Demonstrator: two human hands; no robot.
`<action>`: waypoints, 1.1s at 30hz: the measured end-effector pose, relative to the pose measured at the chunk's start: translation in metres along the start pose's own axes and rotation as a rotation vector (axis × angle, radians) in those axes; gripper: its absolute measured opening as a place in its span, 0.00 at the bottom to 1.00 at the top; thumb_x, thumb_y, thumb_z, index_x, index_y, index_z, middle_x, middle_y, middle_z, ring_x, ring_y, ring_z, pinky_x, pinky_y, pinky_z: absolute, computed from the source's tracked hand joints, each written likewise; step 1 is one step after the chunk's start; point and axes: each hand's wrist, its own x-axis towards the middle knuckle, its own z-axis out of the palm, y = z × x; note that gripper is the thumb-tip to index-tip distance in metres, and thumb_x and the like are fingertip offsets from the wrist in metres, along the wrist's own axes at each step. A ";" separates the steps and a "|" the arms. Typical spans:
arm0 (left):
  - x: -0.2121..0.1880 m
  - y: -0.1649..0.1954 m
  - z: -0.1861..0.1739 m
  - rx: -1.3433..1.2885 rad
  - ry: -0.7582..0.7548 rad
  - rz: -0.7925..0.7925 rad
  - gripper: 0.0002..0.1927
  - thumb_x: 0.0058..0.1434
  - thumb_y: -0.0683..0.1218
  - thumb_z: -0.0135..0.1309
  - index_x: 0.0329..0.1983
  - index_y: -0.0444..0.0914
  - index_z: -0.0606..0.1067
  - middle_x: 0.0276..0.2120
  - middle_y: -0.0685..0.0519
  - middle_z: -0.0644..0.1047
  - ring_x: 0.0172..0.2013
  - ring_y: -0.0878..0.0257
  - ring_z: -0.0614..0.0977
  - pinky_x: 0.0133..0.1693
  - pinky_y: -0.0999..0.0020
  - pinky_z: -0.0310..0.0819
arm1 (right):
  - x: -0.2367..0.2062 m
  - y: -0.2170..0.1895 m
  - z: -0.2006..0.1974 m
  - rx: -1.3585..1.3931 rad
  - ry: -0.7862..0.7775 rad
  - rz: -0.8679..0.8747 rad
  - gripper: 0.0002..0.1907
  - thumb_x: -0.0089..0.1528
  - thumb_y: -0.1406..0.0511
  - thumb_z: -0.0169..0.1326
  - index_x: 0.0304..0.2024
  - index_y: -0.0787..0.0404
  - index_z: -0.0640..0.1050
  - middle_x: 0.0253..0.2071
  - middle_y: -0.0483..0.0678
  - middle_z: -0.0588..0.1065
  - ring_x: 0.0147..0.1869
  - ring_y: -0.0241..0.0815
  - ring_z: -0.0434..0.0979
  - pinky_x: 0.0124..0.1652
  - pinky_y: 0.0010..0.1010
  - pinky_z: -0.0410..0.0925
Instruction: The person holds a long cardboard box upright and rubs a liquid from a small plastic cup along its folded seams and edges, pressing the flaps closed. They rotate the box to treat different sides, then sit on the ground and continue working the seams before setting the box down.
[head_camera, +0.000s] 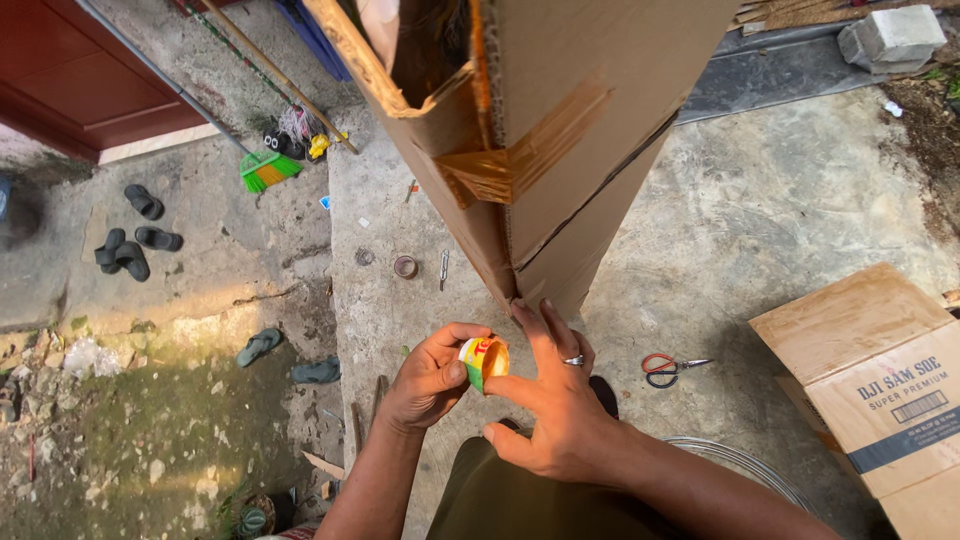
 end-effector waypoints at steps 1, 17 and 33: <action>-0.002 -0.001 0.000 -0.010 0.016 0.013 0.31 0.64 0.47 0.64 0.66 0.31 0.67 0.58 0.43 0.75 0.58 0.55 0.77 0.61 0.59 0.69 | -0.004 0.001 0.001 0.052 -0.012 0.010 0.18 0.53 0.55 0.64 0.43 0.52 0.83 0.75 0.68 0.47 0.78 0.75 0.38 0.65 0.65 0.41; 0.000 -0.001 0.007 -0.265 0.112 0.178 0.26 0.66 0.46 0.58 0.66 0.35 0.69 0.71 0.38 0.64 0.52 0.55 0.75 0.55 0.60 0.67 | 0.034 0.164 -0.039 0.452 0.785 -0.053 0.40 0.56 0.76 0.49 0.73 0.56 0.67 0.84 0.53 0.41 0.89 0.52 0.34 0.82 0.48 0.37; -0.001 0.005 0.002 -0.251 0.140 0.184 0.26 0.65 0.45 0.58 0.66 0.34 0.71 0.69 0.35 0.65 0.51 0.54 0.76 0.54 0.60 0.68 | 0.036 0.146 -0.021 -0.003 0.852 -0.070 0.47 0.50 0.74 0.47 0.75 0.49 0.63 0.81 0.56 0.38 0.86 0.54 0.33 0.79 0.50 0.39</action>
